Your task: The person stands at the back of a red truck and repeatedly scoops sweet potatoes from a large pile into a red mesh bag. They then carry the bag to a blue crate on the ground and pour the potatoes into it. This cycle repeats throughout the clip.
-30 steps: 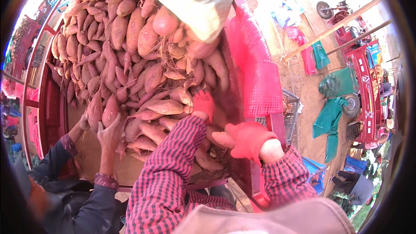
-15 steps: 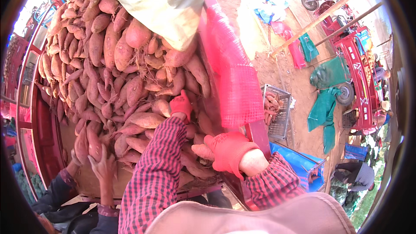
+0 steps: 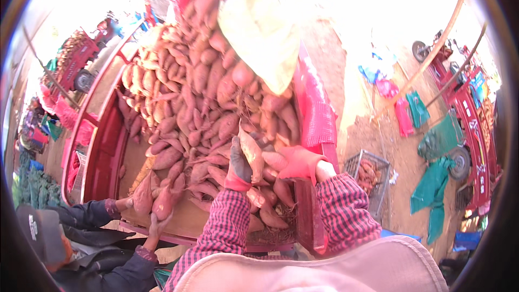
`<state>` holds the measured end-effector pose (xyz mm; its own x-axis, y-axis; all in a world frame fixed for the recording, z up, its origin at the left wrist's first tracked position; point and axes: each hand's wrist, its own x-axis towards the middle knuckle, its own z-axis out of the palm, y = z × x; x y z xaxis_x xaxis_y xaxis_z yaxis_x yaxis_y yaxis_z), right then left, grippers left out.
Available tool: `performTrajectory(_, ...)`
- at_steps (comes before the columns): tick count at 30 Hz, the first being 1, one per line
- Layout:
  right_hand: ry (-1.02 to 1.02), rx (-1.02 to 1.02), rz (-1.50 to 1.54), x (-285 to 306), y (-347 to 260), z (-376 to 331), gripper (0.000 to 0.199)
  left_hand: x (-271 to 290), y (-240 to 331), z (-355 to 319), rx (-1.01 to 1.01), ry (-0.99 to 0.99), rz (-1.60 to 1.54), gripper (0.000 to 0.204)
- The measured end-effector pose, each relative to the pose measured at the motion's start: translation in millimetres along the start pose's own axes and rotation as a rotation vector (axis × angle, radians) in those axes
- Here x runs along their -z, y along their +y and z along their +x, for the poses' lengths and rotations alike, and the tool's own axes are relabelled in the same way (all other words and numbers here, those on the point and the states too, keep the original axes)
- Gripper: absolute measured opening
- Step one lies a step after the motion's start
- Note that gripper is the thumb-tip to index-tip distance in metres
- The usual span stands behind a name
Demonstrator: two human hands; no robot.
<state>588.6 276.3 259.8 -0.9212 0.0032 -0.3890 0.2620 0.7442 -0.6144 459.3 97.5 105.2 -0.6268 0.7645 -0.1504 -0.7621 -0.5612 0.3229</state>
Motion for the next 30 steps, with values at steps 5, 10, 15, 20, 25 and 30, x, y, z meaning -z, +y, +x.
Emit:
performTrajectory(5, 0.047, 0.256, 0.961, -11, -10, -19, 0.076, -58, 10, -63, -0.057, -0.157, -0.049, 0.069)
performTrajectory(10, -0.19, 0.336, 1.018, -41, -25, -69, 0.058, -124, -23, -121, 0.124, -0.152, 0.045, 0.06)
performTrajectory(15, -0.158, 0.477, 0.993, -66, -33, -135, 0.067, -154, -45, -170, 0.021, -0.124, 0.427, 0.06)
performTrajectory(20, -0.2, 0.549, 1.092, -86, -29, -195, 0.074, -178, -52, -185, 0.154, -0.166, 0.209, 0.045)
performTrajectory(25, -0.065, 0.46, 1.195, -102, -38, -231, 0.079, -188, -54, -202, -0.404, -0.364, 1.318, 0.035)
performTrajectory(30, 0.101, 0.425, 1.216, -102, -48, -256, 0.055, -184, -64, -181, -0.217, -0.06, 1.151, 0.027)
